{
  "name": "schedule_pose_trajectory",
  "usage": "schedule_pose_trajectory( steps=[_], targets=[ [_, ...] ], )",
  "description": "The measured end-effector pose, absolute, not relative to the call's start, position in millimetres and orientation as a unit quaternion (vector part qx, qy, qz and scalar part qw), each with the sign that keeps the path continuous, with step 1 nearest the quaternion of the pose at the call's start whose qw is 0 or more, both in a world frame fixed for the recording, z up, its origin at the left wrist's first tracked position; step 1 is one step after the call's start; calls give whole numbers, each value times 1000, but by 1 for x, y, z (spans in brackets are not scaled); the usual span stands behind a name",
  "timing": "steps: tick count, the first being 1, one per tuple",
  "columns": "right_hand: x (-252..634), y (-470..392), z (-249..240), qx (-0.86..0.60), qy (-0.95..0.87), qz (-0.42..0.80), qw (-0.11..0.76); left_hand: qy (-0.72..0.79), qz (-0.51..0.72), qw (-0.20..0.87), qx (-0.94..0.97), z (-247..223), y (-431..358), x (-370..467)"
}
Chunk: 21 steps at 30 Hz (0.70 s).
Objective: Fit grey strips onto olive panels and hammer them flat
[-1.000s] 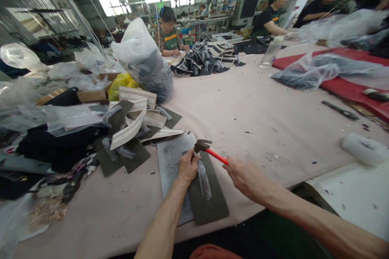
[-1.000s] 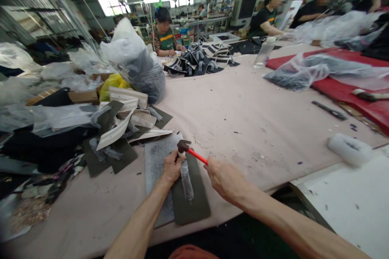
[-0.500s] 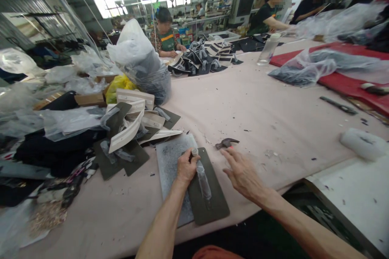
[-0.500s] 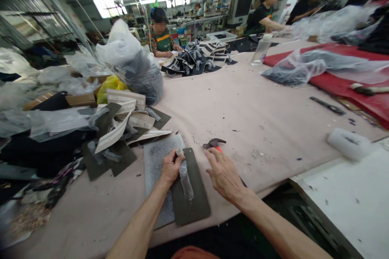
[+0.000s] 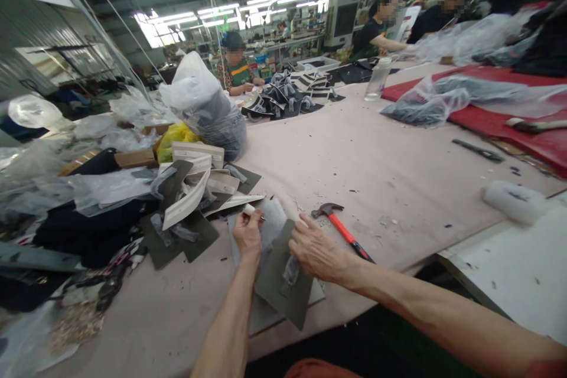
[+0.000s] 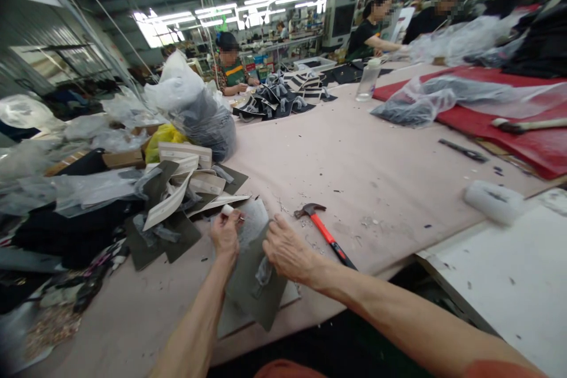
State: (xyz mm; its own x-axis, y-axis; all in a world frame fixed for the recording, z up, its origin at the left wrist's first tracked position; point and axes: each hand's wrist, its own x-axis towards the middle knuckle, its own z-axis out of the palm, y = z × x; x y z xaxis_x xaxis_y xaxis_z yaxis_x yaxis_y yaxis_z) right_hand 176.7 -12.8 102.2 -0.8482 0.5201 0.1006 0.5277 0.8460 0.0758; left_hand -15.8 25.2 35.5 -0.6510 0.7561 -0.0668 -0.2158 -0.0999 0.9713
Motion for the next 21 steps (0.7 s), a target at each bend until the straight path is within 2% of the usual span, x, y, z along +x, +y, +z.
schedule_pose_trajectory(
  steps=[4,8,15,21],
  targets=[
    [170,-11,133,-402,-916,-12,15,556,714,258,339,85,25,-46],
    [161,-14,131,-522,-845,114,24,583,678,228,386,107,13,-49],
    [146,-23,77,-638,-691,303,151,592,589,347,428,44,-3,-6],
    [141,-20,56,-630,-640,391,202,579,569,389,436,15,8,7]
  ],
)
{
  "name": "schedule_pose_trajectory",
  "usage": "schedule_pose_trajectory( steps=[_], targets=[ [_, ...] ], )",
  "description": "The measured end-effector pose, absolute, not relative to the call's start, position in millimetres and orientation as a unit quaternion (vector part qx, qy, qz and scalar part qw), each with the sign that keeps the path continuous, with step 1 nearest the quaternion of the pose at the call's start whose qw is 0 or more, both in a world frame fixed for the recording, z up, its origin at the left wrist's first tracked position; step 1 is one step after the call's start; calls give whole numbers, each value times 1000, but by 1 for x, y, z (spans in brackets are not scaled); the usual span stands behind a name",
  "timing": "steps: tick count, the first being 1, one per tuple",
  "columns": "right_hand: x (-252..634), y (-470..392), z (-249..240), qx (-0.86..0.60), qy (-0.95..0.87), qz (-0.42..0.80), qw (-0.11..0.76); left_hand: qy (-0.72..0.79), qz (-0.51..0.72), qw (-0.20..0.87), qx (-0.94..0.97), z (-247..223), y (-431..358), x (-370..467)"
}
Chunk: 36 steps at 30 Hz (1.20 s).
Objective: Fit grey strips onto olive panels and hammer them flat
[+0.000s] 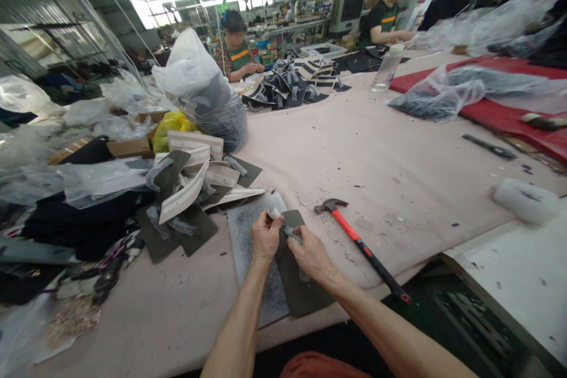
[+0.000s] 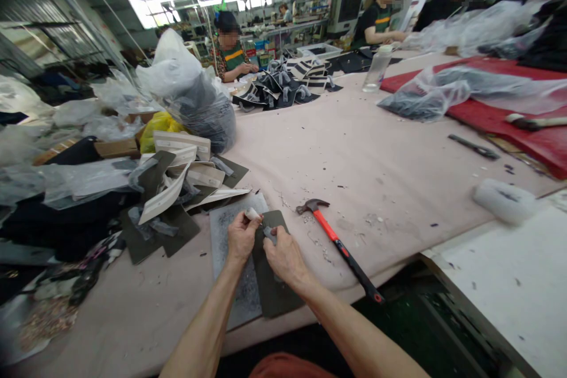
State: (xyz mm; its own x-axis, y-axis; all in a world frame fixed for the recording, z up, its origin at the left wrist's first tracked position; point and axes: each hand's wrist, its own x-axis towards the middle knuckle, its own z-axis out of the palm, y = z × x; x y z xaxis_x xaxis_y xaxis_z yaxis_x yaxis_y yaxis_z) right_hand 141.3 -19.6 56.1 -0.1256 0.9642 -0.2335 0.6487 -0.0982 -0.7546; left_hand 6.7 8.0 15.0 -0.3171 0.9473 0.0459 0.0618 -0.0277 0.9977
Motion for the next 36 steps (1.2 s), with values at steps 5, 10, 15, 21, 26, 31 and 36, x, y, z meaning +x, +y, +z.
schedule_pose_trajectory(
  steps=[5,10,15,21,26,31,36],
  targets=[
    [148,-23,50,-582,-633,448,244,583,548,379,465,5,18,6],
    [188,-19,45,-590,-671,345,288,596,529,368,479,1,17,5],
    [257,-4,27,-683,-698,94,195,608,514,353,491,3,16,6],
    [294,-4,9,-704,-693,137,65,626,489,330,510,9,17,9],
    [288,3,22,-715,-607,332,102,635,482,309,519,7,16,13],
    [267,0,53,-624,-417,636,179,629,468,260,563,4,13,16],
    [239,-8,101,-590,-574,489,287,612,448,236,607,7,9,17]
  ],
)
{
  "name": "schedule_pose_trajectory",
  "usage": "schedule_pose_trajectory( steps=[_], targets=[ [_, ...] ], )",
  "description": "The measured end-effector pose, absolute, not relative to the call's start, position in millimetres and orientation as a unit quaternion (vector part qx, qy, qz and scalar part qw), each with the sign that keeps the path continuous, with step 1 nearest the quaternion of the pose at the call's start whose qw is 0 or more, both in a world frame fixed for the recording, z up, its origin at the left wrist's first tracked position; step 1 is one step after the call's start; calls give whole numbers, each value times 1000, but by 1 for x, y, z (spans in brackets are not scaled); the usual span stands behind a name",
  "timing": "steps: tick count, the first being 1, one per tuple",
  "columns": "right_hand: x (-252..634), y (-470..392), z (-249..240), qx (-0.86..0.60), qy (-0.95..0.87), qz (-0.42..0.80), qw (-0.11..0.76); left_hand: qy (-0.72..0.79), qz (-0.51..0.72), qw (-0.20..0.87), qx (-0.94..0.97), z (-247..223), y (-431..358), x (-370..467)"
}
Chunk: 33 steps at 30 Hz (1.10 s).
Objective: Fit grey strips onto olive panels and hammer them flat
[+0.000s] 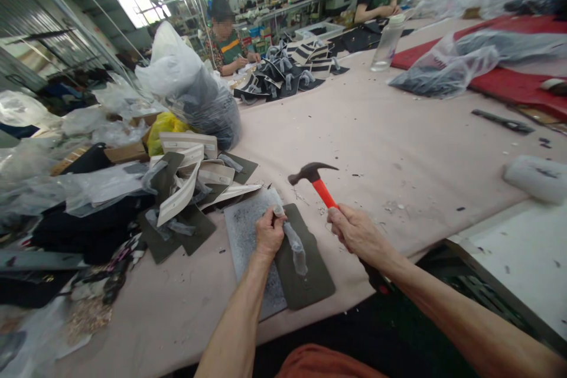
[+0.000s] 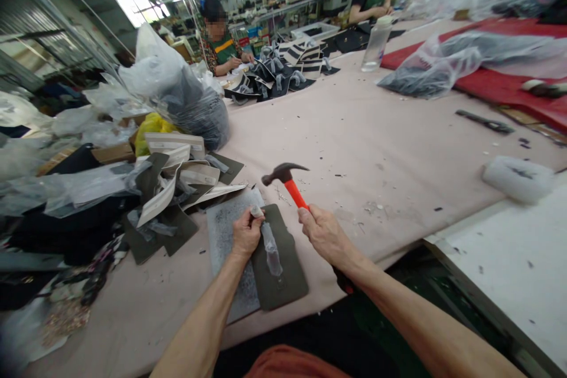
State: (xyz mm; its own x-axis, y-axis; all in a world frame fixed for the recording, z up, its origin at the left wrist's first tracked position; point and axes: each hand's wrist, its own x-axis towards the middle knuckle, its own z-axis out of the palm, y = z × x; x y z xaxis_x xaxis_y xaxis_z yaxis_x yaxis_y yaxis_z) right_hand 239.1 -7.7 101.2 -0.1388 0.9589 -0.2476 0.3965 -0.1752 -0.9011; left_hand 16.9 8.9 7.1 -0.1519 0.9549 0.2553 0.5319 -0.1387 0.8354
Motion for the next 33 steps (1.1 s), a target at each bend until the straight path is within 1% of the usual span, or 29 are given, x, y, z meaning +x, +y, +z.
schedule_pose_trajectory(
  steps=[2,4,6,7,8,9,10,13,14,15,16,19,20,21,23,27,29,31,33],
  targets=[
    [233,-8,112,-575,-698,324,278,614,435,228,618,8,8,17],
    [231,-6,117,-552,-781,208,208,622,425,216,621,8,7,17],
    [233,-1,123,-519,-831,157,121,629,419,207,621,7,7,17],
    [235,2,130,-504,-847,140,96,630,419,206,621,6,8,17],
    [237,6,140,-493,-856,122,98,629,419,207,621,6,8,17],
    [238,8,153,-487,-858,99,129,627,420,210,622,6,8,17],
    [239,11,166,-485,-851,74,186,624,422,213,622,6,9,17],
    [234,11,191,-502,-760,19,411,622,425,218,621,7,9,17],
    [232,9,190,-506,-738,18,446,624,423,219,620,7,9,17],
    [230,6,183,-511,-739,25,439,626,420,220,619,7,9,17],
    [228,3,173,-515,-762,40,392,628,416,221,619,6,9,17],
    [231,-3,138,-513,-842,111,122,628,414,223,620,4,9,17],
    [234,-4,129,-518,-844,127,56,625,417,223,621,3,9,16],
    [238,-3,122,-528,-838,134,17,622,421,223,622,2,9,16],
    [248,-1,110,-557,-819,138,-5,617,428,222,622,1,9,16],
    [268,1,73,-615,-765,191,-11,616,434,217,621,3,9,16],
    [272,-2,53,-625,-762,168,-7,616,439,219,616,4,9,15],
    [265,-8,41,-618,-777,111,36,615,445,228,609,5,9,16],
    [248,-16,40,-565,-812,87,118,615,452,236,602,5,8,16]
  ],
)
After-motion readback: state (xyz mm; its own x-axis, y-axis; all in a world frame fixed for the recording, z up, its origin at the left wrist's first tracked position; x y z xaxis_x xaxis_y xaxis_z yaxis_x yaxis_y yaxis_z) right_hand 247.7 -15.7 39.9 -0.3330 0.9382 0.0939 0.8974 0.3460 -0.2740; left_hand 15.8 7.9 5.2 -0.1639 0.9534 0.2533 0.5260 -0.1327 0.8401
